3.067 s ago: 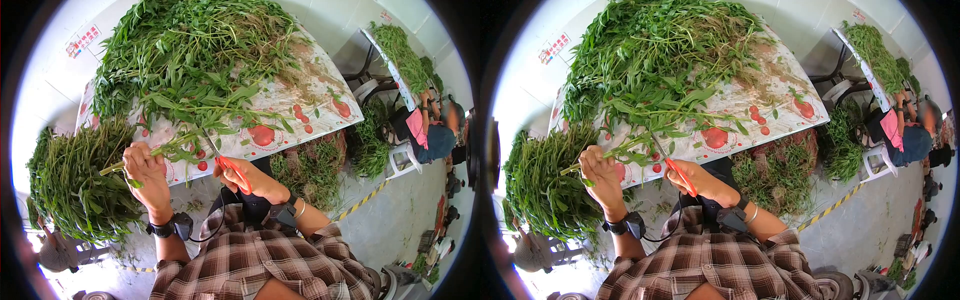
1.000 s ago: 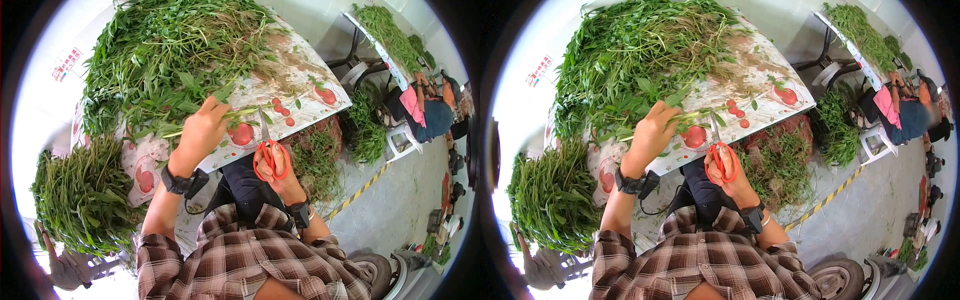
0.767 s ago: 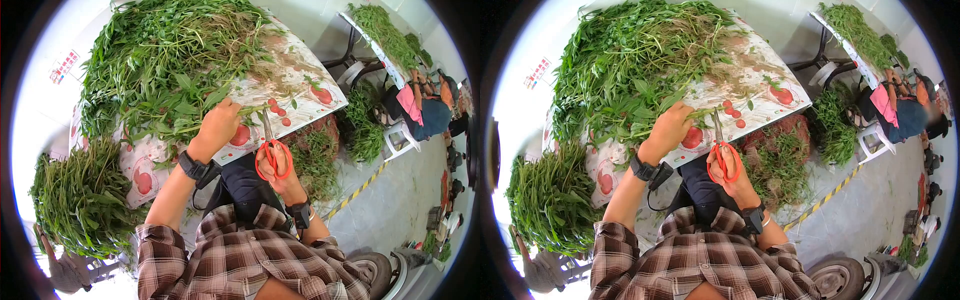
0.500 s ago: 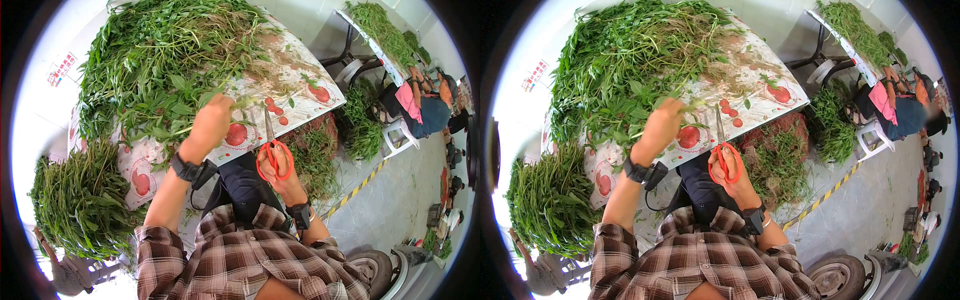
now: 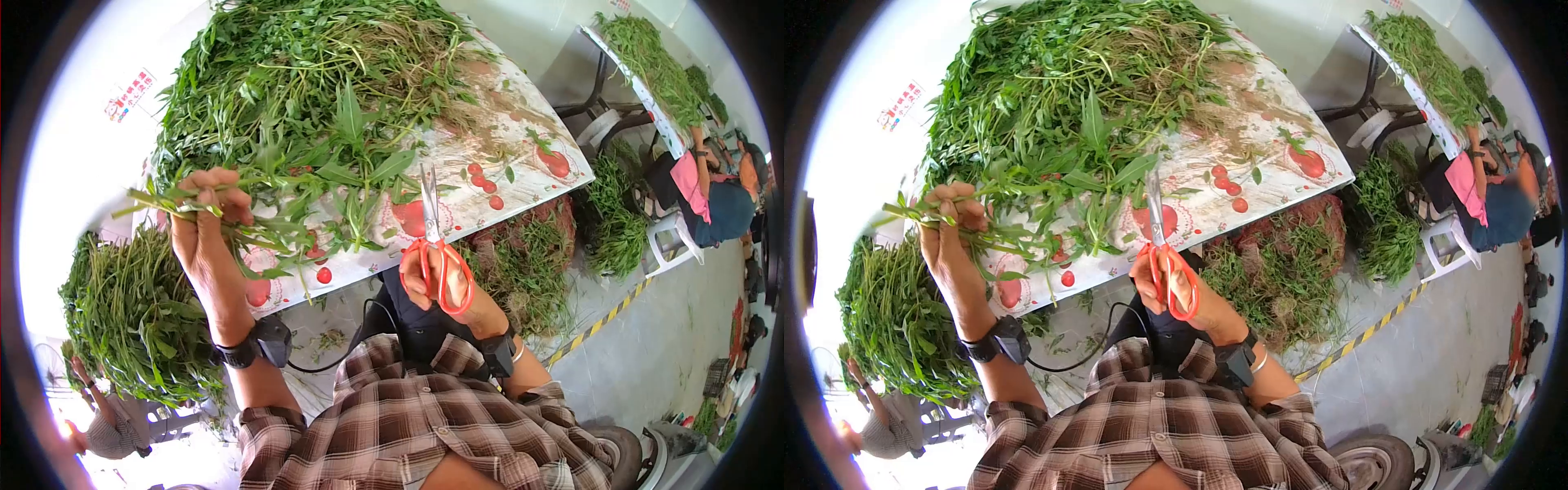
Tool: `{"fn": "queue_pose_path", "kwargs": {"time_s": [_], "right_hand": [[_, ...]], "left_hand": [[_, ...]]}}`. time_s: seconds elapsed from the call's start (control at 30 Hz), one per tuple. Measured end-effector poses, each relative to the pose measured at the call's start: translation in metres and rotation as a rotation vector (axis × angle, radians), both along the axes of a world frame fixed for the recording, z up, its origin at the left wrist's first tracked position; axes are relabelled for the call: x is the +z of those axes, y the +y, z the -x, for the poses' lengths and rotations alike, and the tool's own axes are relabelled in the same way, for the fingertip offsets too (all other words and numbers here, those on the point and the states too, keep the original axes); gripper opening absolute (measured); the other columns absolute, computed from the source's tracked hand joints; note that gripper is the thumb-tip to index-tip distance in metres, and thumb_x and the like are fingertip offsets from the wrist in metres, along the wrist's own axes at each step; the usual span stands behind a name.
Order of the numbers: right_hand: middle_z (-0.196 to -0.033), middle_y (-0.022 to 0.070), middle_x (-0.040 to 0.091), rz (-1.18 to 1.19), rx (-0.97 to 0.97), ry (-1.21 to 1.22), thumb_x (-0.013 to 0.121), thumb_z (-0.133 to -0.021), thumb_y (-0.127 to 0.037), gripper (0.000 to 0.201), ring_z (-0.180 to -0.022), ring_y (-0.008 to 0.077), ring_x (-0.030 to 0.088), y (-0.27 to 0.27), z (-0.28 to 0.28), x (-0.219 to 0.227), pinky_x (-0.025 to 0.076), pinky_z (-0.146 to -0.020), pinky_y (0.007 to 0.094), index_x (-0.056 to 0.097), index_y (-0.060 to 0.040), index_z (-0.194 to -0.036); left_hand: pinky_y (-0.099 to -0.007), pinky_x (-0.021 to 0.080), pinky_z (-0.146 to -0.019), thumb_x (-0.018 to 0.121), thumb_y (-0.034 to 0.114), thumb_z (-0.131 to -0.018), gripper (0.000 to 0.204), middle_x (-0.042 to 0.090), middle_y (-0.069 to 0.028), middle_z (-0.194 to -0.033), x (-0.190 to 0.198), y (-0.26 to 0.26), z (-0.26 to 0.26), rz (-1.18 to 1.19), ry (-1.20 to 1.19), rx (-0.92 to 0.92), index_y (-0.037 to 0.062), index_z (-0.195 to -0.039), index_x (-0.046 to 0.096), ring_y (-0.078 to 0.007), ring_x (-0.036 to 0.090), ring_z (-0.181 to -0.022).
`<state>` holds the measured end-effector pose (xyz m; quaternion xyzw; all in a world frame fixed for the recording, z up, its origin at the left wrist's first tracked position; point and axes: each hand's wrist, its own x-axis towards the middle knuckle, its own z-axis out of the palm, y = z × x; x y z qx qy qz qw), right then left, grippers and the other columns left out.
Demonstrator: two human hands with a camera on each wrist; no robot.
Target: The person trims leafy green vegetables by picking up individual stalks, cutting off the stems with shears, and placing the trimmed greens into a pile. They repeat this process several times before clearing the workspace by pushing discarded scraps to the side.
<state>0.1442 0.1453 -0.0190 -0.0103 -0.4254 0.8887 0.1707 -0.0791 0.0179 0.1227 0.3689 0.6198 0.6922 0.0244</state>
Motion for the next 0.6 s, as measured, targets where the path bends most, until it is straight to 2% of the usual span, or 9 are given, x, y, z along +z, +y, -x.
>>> {"fn": "queue_pose_path", "kwargs": {"time_s": [0.03,0.13,0.2,0.33,0.37,0.53,0.6], "right_hand": [[-0.074,-0.0025,0.042,-0.014,0.008,-0.035,0.049,-0.087,-0.068,0.069,-0.059,0.0084,0.039,-0.004,0.004,0.005,0.032,-0.055,0.0226,0.048,-0.0041,-0.113],[-0.078,-0.0028,0.042,-0.021,0.057,-0.083,0.054,-0.085,-0.068,0.073,-0.064,0.0076,0.040,-0.009,0.009,0.008,0.033,-0.058,0.0212,0.048,-0.0035,-0.118],[-0.077,-0.0028,0.042,-0.088,0.201,-0.065,0.055,-0.085,-0.067,0.071,-0.063,0.0072,0.041,-0.010,0.010,0.009,0.034,-0.058,0.0200,0.049,-0.0032,-0.116],[-0.076,-0.0018,0.045,-0.119,0.290,-0.061,0.053,-0.086,-0.066,0.069,-0.059,0.0054,0.042,-0.018,0.018,0.012,0.035,-0.054,0.0183,0.050,-0.0018,-0.110],[-0.073,-0.0018,0.046,-0.166,0.295,-0.145,0.051,-0.079,-0.077,0.083,-0.058,0.0058,0.043,-0.020,0.020,0.017,0.035,-0.055,0.0199,0.050,0.0006,-0.107],[-0.072,-0.0029,0.045,-0.184,0.347,-0.120,0.051,-0.079,-0.077,0.082,-0.057,0.0051,0.042,-0.027,0.041,0.017,0.034,-0.053,0.0192,0.051,0.0000,-0.108],[-0.069,-0.0045,0.045,-0.166,0.340,-0.055,0.050,-0.087,-0.067,0.068,-0.055,0.0038,0.044,-0.031,0.051,0.017,0.031,-0.048,0.0168,0.052,-0.0021,-0.106]], "left_hand": [[-0.0249,0.046,-0.066,0.047,0.017,-0.100,0.016,0.063,-0.0094,-0.099,-0.005,-0.004,0.000,-0.036,-0.056,-0.014,0.0034,-0.103,0.056,-0.0113,0.056,-0.071],[-0.0260,0.046,-0.068,0.047,0.017,-0.100,0.015,0.063,-0.0098,-0.100,-0.022,-0.012,0.004,-0.158,-0.145,0.009,0.0046,-0.104,0.056,-0.0122,0.056,-0.074],[-0.0265,0.046,-0.070,0.047,0.018,-0.101,0.015,0.063,-0.0106,-0.102,-0.030,-0.018,0.007,-0.189,-0.182,0.002,0.0050,-0.105,0.054,-0.0131,0.057,-0.076],[-0.0272,0.046,-0.071,0.045,0.017,-0.102,0.015,0.060,-0.0101,-0.103,-0.035,-0.026,0.008,-0.306,-0.193,-0.076,0.0049,-0.106,0.053,-0.0128,0.055,-0.079],[-0.0273,0.045,-0.072,0.043,0.016,-0.102,0.015,0.059,-0.0091,-0.104,-0.035,-0.028,0.007,-0.327,-0.182,-0.108,0.0050,-0.106,0.053,-0.0122,0.053,-0.080],[-0.0272,0.043,-0.072,0.043,0.014,-0.102,0.013,0.057,-0.0104,-0.103,-0.037,-0.040,0.001,-0.339,-0.207,-0.093,0.0049,-0.105,0.052,-0.0129,0.052,-0.079],[-0.0267,0.043,-0.072,0.044,0.014,-0.102,0.012,0.057,-0.0110,-0.103,-0.041,-0.045,0.000,-0.344,-0.203,-0.097,0.0048,-0.105,0.051,-0.0132,0.051,-0.078]]}}
